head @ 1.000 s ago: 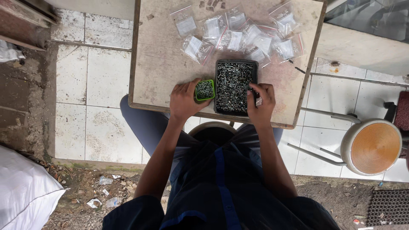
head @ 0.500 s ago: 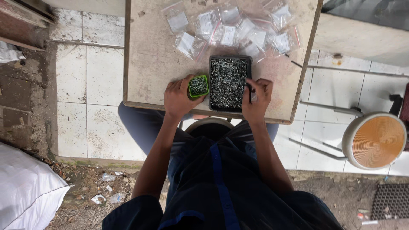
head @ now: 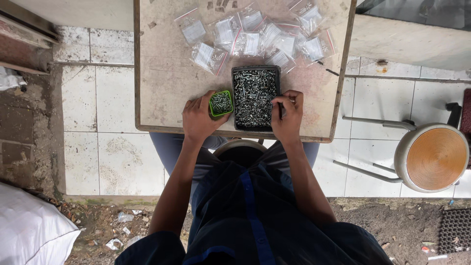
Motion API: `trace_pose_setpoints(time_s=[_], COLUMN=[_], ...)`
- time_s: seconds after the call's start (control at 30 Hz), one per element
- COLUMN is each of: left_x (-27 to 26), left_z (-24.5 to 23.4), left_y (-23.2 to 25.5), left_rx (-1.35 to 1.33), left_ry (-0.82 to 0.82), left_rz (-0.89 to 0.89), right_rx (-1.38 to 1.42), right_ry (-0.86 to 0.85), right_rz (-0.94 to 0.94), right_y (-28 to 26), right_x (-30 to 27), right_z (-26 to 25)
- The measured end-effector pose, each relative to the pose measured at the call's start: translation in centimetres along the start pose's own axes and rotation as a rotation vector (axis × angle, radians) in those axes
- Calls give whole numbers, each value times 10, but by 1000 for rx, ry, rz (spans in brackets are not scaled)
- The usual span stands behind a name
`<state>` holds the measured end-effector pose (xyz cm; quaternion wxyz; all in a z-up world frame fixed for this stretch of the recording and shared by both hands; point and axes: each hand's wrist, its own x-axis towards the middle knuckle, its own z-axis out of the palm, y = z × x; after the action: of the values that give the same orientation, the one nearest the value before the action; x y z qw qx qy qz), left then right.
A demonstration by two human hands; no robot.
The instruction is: The person sits at a table and sorts small metal screws from a black tray into a small green container using their hands. Several empty plastic bags are visible on the table.
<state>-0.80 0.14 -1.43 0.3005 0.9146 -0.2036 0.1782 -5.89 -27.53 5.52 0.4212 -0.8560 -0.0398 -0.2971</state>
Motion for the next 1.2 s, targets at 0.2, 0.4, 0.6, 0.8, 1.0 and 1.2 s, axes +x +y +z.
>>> trace_pose_setpoints(time_s=[0.2, 0.4, 0.6, 0.8, 1.0, 1.2], left_x=[-1, -1, 8, 6, 4, 6], left_z=[-1, -1, -13, -11, -7, -8], left_y=[-3, -2, 6, 4, 2, 3], left_rx=[-27, -25, -23, -8, -5, -1], left_ry=[-46, -59, -56, -20, 4, 4], left_rz=[-18, -19, -5, 14, 28, 27], right_rx=[-82, -151, -331, -400, -414, -386], right_ry=[-77, -101, -136, -193, -198, -212], right_rz=[50, -19, -93, -4, 80, 162], right_y=[11, -1, -12, -5, 3, 10], right_x=[-11, -3, 14, 13, 11, 8], right_z=[3, 1, 6, 9, 14, 19])
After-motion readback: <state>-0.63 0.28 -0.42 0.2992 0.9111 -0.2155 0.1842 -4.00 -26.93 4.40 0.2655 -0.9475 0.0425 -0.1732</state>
